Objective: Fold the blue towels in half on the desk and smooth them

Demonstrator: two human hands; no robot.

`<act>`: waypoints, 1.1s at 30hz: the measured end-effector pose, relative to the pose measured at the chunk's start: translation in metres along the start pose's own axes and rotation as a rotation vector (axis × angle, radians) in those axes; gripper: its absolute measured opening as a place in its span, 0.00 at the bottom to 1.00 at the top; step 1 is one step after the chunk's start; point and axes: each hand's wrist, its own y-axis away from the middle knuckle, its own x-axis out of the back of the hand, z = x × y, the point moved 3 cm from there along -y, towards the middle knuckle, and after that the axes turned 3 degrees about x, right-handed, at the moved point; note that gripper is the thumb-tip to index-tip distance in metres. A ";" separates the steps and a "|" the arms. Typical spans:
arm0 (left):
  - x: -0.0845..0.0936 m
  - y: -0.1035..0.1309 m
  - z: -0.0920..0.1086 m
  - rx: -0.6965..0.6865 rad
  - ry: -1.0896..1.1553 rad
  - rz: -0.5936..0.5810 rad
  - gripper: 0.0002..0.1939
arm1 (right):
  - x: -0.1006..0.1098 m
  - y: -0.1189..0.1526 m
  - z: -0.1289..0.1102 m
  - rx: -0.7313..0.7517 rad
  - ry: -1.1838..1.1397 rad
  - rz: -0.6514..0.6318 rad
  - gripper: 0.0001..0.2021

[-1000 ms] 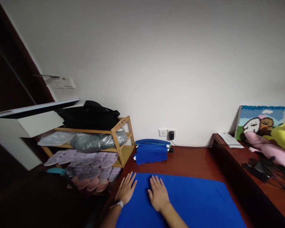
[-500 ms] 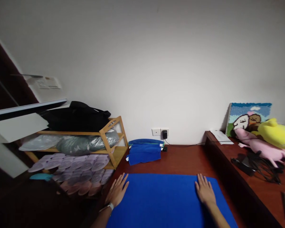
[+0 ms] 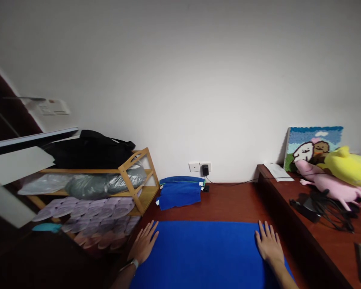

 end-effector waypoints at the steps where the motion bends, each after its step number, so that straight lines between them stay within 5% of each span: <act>1: 0.000 0.000 0.000 0.003 0.001 -0.004 0.29 | -0.001 -0.001 0.001 0.002 -0.007 0.006 0.38; 15: 0.004 0.004 0.007 0.014 0.016 -0.003 0.29 | -0.012 -0.007 0.008 0.022 -0.022 0.003 0.38; 23: 0.014 0.006 0.009 0.026 0.103 -0.014 0.31 | 0.014 -0.004 0.000 0.004 -0.001 -0.075 0.36; 27: 0.025 0.009 0.004 0.124 0.235 -0.032 0.32 | 0.042 0.010 -0.067 0.075 -0.050 0.066 0.35; 33: 0.022 0.013 0.010 0.007 0.143 0.000 0.30 | 0.061 0.069 -0.282 0.563 -0.289 -0.085 0.33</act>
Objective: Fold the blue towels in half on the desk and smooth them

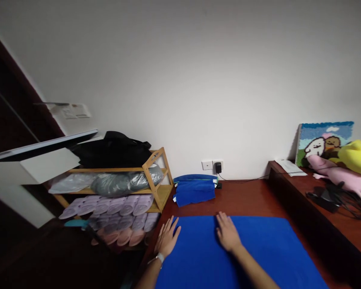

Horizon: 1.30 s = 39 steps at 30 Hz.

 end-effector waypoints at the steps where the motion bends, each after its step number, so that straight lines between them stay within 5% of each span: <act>1: -0.003 0.000 0.000 -0.006 -0.020 0.011 0.30 | -0.011 -0.010 -0.032 0.054 -0.034 -0.055 0.34; 5: -0.015 -0.004 -0.004 0.000 -0.064 0.037 0.30 | -0.041 -0.039 -0.108 0.171 -0.129 -0.102 0.35; 9: -0.021 -0.006 -0.007 0.000 -0.086 0.061 0.30 | -0.044 -0.046 -0.097 0.147 -0.121 -0.087 0.36; 13: -0.019 -0.006 -0.005 -0.004 -0.099 0.059 0.29 | -0.028 -0.019 -0.013 0.026 -0.056 -0.041 0.37; 21: -0.015 -0.007 -0.003 0.002 -0.117 0.023 0.29 | 0.024 0.088 0.241 -0.464 0.008 0.203 0.40; 23: -0.016 -0.007 -0.003 -0.004 -0.124 0.023 0.29 | 0.023 0.101 0.276 -0.497 -0.040 0.289 0.43; 26: -0.015 -0.008 -0.003 -0.017 -0.127 -0.002 0.29 | 0.014 0.106 0.298 -0.504 -0.093 0.325 0.46; 30: -0.002 -0.010 -0.002 -0.016 -0.080 -0.080 0.30 | 0.016 0.105 0.297 -0.511 -0.170 0.326 0.47; 33: 0.015 0.004 0.000 -0.038 -0.030 -0.047 0.30 | 0.031 0.104 0.275 -0.511 -0.199 0.416 0.44; 36: 0.025 0.040 0.008 -0.108 -0.007 0.040 0.28 | 0.039 0.095 0.208 -0.408 -0.161 0.482 0.44; 39: 0.021 0.085 0.020 -0.199 -0.036 0.038 0.29 | 0.024 0.075 0.092 -0.196 -0.149 0.339 0.41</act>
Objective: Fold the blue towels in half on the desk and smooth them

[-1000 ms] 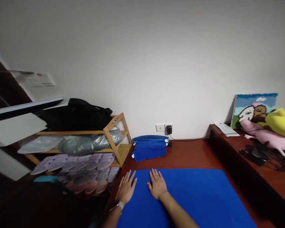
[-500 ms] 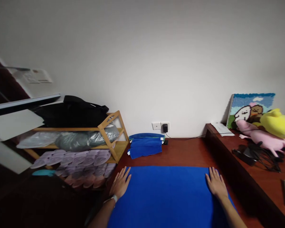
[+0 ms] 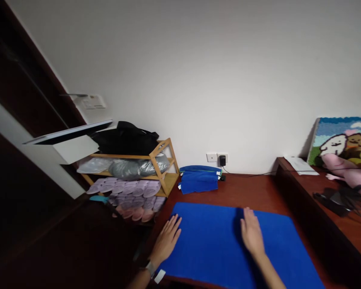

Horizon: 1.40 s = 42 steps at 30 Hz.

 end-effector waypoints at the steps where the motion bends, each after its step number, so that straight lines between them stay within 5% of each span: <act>1: -0.003 0.011 0.006 -0.006 -0.012 -0.013 0.29 | -0.016 0.005 -0.042 0.063 -0.002 -0.076 0.40; 4: -0.011 0.031 0.013 0.038 -0.039 -0.040 0.30 | -0.067 0.020 -0.158 0.230 -0.019 -0.310 0.36; 6: -0.015 0.034 0.013 0.051 -0.047 -0.052 0.29 | -0.095 0.029 -0.215 0.296 -0.028 -0.419 0.35; 8: -0.016 0.034 0.013 0.038 -0.048 -0.060 0.29 | -0.115 0.035 -0.249 0.313 -0.019 -0.485 0.34; 11: -0.014 0.033 0.013 0.026 -0.042 -0.063 0.29 | -0.124 0.039 -0.255 0.296 0.002 -0.498 0.33; 15: -0.009 0.032 0.016 0.051 -0.026 -0.055 0.29 | -0.102 0.048 -0.188 0.224 0.055 -0.423 0.34; 23: -0.006 0.025 0.018 0.086 0.001 -0.091 0.28 | 0.004 0.098 0.078 -0.094 0.339 -0.224 0.41; 27: -0.003 0.022 0.015 0.090 0.006 -0.133 0.28 | 0.048 0.114 0.165 -0.159 0.315 -0.184 0.40; 32: -0.004 0.026 -0.002 0.069 -0.018 -0.151 0.27 | 0.065 0.121 0.207 -0.199 0.295 -0.148 0.40; 42: -0.008 0.037 -0.015 0.111 0.019 0.025 0.27 | 0.057 0.125 0.235 -0.193 0.235 -0.048 0.42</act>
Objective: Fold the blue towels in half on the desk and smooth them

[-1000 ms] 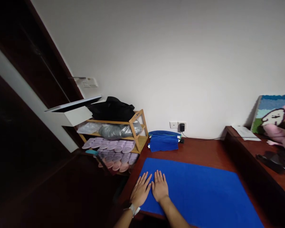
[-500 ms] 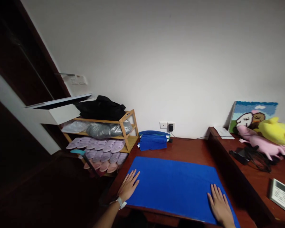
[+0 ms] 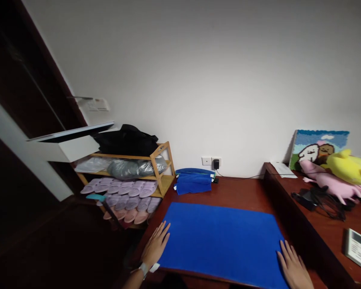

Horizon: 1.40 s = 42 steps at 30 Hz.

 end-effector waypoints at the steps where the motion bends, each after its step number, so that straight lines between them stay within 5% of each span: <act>1: 0.000 0.001 0.000 0.010 0.005 0.013 0.27 | 0.000 0.001 0.004 -0.002 -0.003 0.019 0.42; 5: 0.000 0.004 0.002 0.017 0.009 0.037 0.27 | 0.001 0.003 0.012 -0.008 0.029 0.120 0.41; 8: -0.001 0.005 0.002 0.019 0.003 0.047 0.27 | 0.005 0.000 -0.022 0.051 0.065 0.194 0.40; 11: -0.001 0.006 0.003 0.018 0.002 0.046 0.27 | 0.006 -0.009 -0.114 0.185 0.053 0.172 0.39; 18: 0.008 0.008 0.009 0.049 -0.012 0.003 0.27 | -0.024 -0.032 -0.399 0.465 -0.074 -0.223 0.34; 21: 0.008 0.008 0.009 0.050 -0.023 -0.007 0.27 | -0.043 -0.038 -0.468 0.509 -0.095 -0.334 0.34; 24: 0.006 0.008 0.007 0.044 -0.040 -0.011 0.28 | -0.058 -0.048 -0.494 0.524 -0.087 -0.386 0.34; 27: 0.002 0.008 0.004 0.045 -0.051 -0.010 0.27 | -0.064 -0.061 -0.483 0.505 -0.069 -0.377 0.34; 30: 0.001 0.007 0.002 0.050 -0.059 -0.010 0.28 | -0.061 -0.076 -0.429 0.430 -0.010 -0.340 0.35; 38: 0.001 0.003 0.003 0.042 -0.057 -0.013 0.28 | -0.021 -0.113 -0.142 0.027 0.223 -0.193 0.37; 42: 0.004 -0.002 -0.001 0.053 -0.083 -0.042 0.27 | -0.012 -0.116 -0.055 -0.050 0.216 -0.141 0.38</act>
